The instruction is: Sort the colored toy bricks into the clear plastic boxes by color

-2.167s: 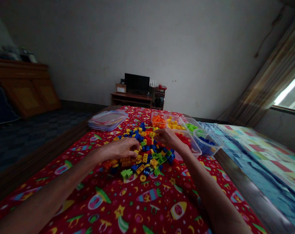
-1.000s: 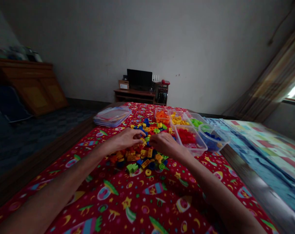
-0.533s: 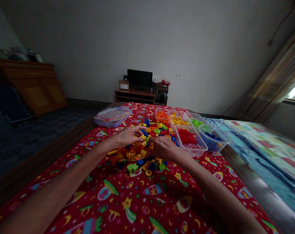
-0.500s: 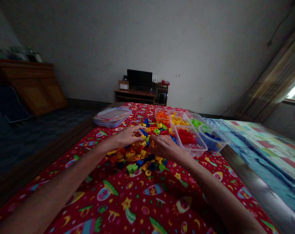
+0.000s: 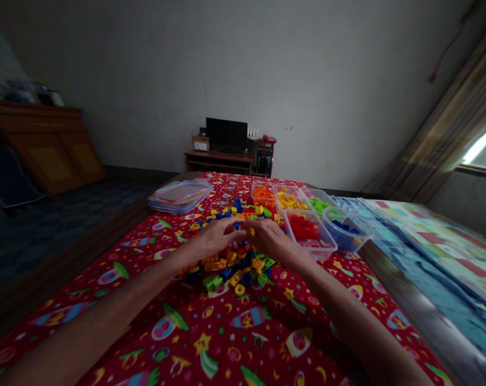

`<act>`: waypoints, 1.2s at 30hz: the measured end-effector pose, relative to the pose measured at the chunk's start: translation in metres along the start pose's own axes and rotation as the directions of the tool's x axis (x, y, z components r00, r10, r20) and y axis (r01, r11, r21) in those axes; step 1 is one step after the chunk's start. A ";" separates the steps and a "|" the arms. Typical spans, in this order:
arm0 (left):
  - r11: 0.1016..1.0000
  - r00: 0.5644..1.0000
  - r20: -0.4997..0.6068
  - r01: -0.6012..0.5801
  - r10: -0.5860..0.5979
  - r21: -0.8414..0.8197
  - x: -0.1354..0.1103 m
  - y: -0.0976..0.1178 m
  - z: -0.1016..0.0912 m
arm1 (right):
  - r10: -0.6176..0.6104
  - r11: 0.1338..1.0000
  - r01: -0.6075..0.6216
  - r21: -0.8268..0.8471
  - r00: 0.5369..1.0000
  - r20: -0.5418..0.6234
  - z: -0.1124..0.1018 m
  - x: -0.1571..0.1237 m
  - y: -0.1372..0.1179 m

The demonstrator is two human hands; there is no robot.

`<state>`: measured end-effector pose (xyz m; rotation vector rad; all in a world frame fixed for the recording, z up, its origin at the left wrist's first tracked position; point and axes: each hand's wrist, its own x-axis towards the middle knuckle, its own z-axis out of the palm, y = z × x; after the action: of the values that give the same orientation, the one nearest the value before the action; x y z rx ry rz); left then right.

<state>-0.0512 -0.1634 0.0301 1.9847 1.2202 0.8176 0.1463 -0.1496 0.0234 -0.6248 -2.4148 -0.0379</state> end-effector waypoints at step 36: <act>0.849 0.991 -0.074 -0.060 0.115 0.526 0.005 -0.034 -0.016 | 0.330 0.942 -0.299 -0.151 0.905 0.270 -0.002 0.024 0.006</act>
<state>-0.0788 -0.1432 0.0134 2.4729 1.5471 0.6829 0.1339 -0.1342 0.0384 -1.1358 -2.5709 0.0674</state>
